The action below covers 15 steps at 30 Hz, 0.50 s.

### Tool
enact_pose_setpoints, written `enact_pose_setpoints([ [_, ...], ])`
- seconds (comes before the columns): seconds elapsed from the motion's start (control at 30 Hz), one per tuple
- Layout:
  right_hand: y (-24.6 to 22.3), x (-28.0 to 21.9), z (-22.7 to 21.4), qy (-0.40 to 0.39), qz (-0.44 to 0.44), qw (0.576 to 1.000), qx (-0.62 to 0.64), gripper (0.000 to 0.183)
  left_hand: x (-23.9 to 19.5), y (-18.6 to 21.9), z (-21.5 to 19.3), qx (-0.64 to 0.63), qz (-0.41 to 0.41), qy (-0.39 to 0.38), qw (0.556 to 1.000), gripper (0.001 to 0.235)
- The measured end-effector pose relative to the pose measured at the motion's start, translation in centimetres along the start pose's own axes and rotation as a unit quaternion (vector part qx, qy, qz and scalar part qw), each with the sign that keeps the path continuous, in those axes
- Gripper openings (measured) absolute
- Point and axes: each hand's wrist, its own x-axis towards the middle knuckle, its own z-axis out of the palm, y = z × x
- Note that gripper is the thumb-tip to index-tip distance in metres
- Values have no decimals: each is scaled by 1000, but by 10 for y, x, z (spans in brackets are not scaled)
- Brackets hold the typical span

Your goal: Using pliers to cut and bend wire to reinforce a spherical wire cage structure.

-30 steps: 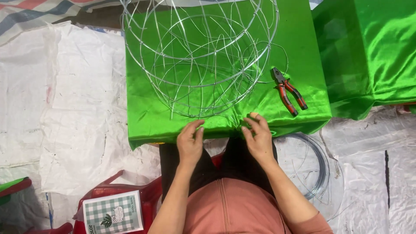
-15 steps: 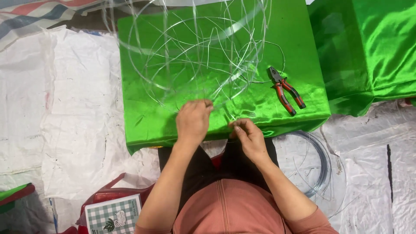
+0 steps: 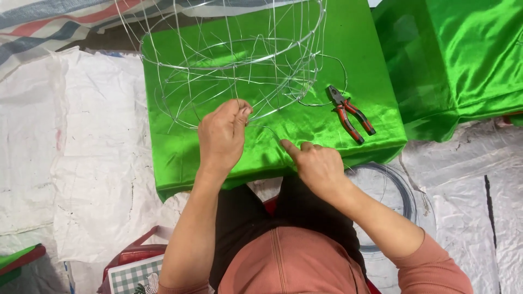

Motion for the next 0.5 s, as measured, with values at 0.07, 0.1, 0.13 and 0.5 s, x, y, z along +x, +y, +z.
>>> enact_pose_setpoints([
  [0.07,10,7,1,-1,-8,1000,11,38,-2,-2,-1,1,-4,3,1000,22],
  [0.1,15,11,0,7,-16,1000,10,37,-3,-4,-2,-6,1,3,1000,20],
  [0.13,20,13,0,14,-24,1000,9,36,-5,-6,-3,-13,6,1,1000,17],
  [0.5,89,64,28,210,-114,970,-51,22,-8,-6,-3,-102,47,74,991,28],
])
